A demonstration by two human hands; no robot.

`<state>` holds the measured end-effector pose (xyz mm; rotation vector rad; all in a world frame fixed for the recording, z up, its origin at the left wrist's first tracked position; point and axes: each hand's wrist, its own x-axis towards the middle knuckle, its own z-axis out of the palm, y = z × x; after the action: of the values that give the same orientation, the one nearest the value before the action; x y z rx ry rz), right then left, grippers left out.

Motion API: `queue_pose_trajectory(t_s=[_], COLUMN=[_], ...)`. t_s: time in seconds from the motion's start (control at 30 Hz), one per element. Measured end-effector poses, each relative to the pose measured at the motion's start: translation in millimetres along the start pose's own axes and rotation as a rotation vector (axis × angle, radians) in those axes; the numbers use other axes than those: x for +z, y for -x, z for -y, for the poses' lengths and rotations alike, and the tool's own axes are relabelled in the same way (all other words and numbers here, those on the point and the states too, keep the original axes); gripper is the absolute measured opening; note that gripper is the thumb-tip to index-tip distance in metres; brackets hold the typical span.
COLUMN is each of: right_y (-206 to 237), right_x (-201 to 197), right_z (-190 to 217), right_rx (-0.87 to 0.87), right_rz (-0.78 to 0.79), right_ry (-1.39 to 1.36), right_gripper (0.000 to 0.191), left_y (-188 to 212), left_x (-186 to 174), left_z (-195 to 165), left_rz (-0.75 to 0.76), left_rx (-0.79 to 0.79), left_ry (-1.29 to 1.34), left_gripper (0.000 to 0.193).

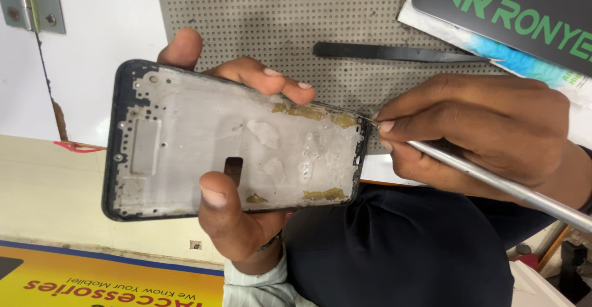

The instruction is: The person holds a disassembled phone frame in one hand and scrapes old adhesive residue from its edges and back with a pointed metal tool, rotating the frame to work around its perimeter over a repair mat.

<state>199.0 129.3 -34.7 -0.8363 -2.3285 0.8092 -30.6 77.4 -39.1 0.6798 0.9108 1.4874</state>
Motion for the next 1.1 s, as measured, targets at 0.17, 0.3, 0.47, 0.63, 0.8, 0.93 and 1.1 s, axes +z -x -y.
queue_pose_trajectory(t_s=[0.17,0.3,0.47,0.63,0.8,0.93,1.1], right_y=[6,9,6,2,5,3,0], right_x=[0,1,-5,0,1,0,-2], right_z=[6,6,5,2,3,1,1], right_rx=[0.035,0.077,0.162,0.021,0.058,0.054,0.069], right_rz=[0.025,0.001,0.020,0.008,0.038,0.024,0.019], right_ry=[0.084,0.063,-0.023,-0.005,-0.001,-0.048,-0.064], right_gripper=[0.017,0.017,0.018,0.019,0.018,0.020,0.019], left_y=[-4,-6,-2,-2,-4,-4,-2], left_x=[0,0,2,5,5,5,2], left_z=[4,3,-2,-8,-8,-6,-7], left_rz=[0.005,0.015,-0.016,-0.043,-0.029,-0.028,-0.008], left_rx=[0.029,0.026,-0.029,-0.055,-0.058,-0.054,-0.060], left_ry=[0.021,0.019,0.012,0.001,0.011,0.008,0.017], left_gripper=[0.090,0.091,0.096,0.099,0.095,0.097,0.093])
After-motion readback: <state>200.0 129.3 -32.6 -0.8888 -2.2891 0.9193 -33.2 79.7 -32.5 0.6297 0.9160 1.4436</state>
